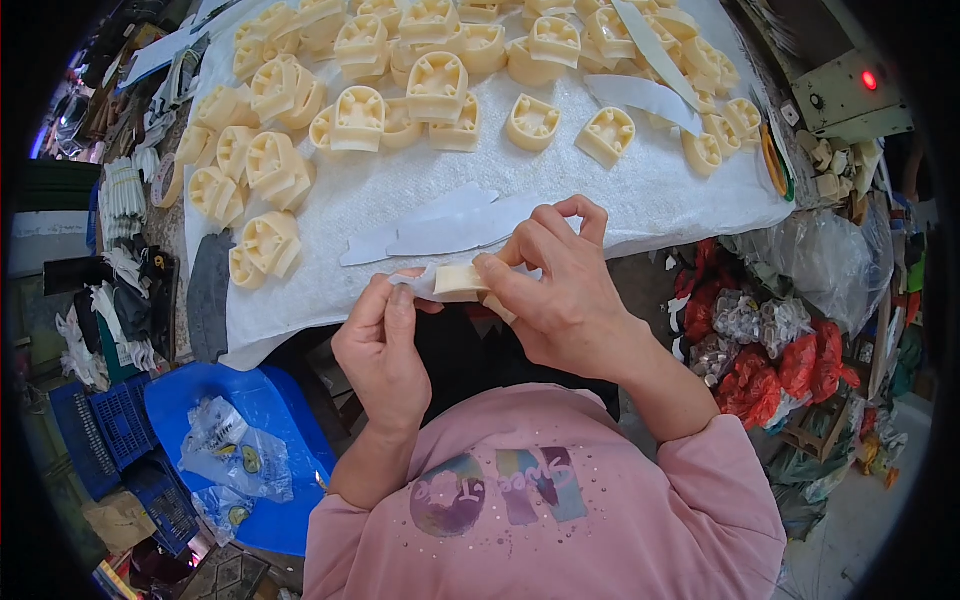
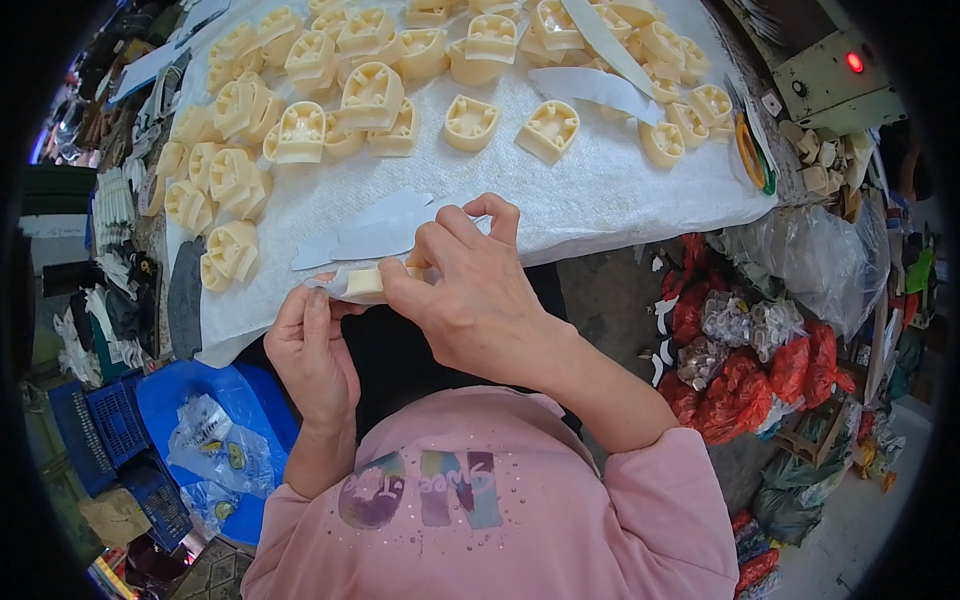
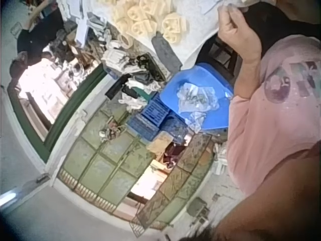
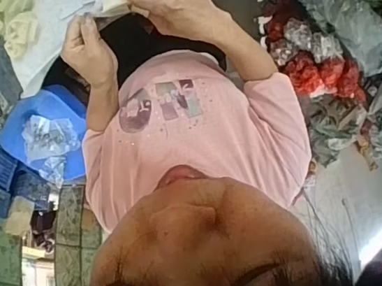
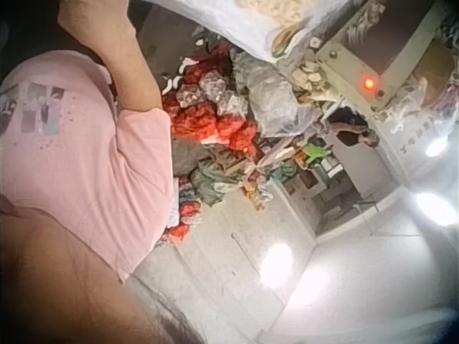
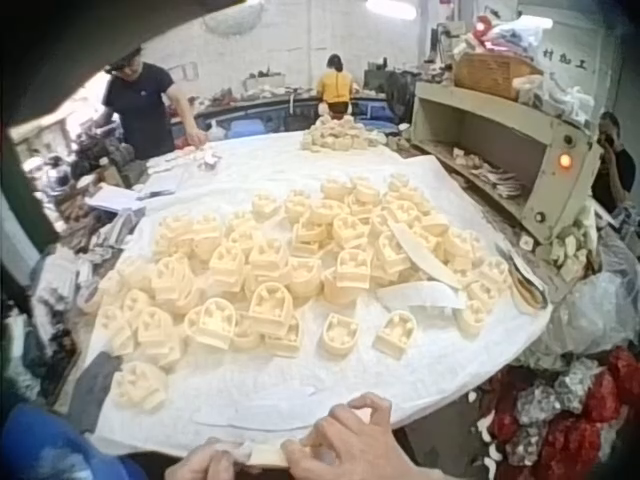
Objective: The recorder organizes small plastic shoe components and applies white adhesive strips to them.
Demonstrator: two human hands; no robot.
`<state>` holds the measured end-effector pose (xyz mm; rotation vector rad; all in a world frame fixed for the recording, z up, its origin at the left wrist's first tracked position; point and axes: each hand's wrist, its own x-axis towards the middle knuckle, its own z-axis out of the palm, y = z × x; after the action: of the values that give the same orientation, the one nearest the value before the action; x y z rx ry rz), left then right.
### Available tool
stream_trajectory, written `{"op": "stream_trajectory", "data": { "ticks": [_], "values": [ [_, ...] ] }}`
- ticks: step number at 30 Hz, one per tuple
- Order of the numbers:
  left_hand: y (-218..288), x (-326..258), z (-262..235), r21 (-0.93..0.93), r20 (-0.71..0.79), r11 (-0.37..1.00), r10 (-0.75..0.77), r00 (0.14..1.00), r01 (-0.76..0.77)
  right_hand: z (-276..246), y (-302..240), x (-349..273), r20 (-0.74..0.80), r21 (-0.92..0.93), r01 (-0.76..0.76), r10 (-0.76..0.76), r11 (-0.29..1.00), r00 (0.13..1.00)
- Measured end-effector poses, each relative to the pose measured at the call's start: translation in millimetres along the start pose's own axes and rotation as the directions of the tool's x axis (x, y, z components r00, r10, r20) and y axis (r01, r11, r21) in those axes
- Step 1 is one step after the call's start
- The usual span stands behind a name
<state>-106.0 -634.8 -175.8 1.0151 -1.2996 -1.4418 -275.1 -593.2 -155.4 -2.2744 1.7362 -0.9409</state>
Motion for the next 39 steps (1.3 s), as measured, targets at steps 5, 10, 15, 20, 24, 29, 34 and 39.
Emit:
{"op": "stream_trajectory", "data": {
  "ticks": [5, 10, 15, 20, 24, 29, 34, 39],
  "values": [
    [8, -1, 4, 0.208, 0.027, 0.971, 0.113, 0.993, -0.116, -2, -6, 2, 0.023, -0.045, -0.028, 0.029, 0.999, 0.999],
    [8, 0, 1, 0.488, 0.171, 0.819, 0.250, 0.953, -0.303, 1, -8, -2, -0.017, -0.124, 0.028, -0.031, 0.992, 0.999],
    [5, 2, -2, 0.549, 0.291, 0.648, 0.445, 0.847, -0.529, 11, 1, -6, -0.053, -0.064, 0.046, -0.050, 0.997, 0.997],
    [0, 1, -14, 0.320, 0.248, 0.884, 0.268, 0.931, -0.340, 14, 7, -9, -0.069, 0.045, 0.024, -0.020, 0.999, 0.997],
    [-15, 9, -18, 0.076, 0.254, 0.969, 0.210, 0.944, -0.236, 11, 11, -9, -0.028, 0.126, 0.000, 0.003, 0.992, 1.000],
    [-26, 12, -19, -0.081, 0.280, 0.978, 0.205, 0.938, -0.190, 15, 16, -10, -0.002, 0.224, 0.006, -0.006, 0.975, 1.000],
    [-24, 8, -12, -0.131, 0.259, 0.979, 0.188, 0.948, -0.158, 16, 18, -11, -0.035, 0.313, 0.010, 0.001, 0.950, 0.999],
    [-18, 9, -8, 0.177, 0.265, 0.879, 0.392, 0.881, -0.444, 16, 19, -11, -0.017, 0.307, 0.040, -0.037, 0.951, 0.999]
  ]
}}
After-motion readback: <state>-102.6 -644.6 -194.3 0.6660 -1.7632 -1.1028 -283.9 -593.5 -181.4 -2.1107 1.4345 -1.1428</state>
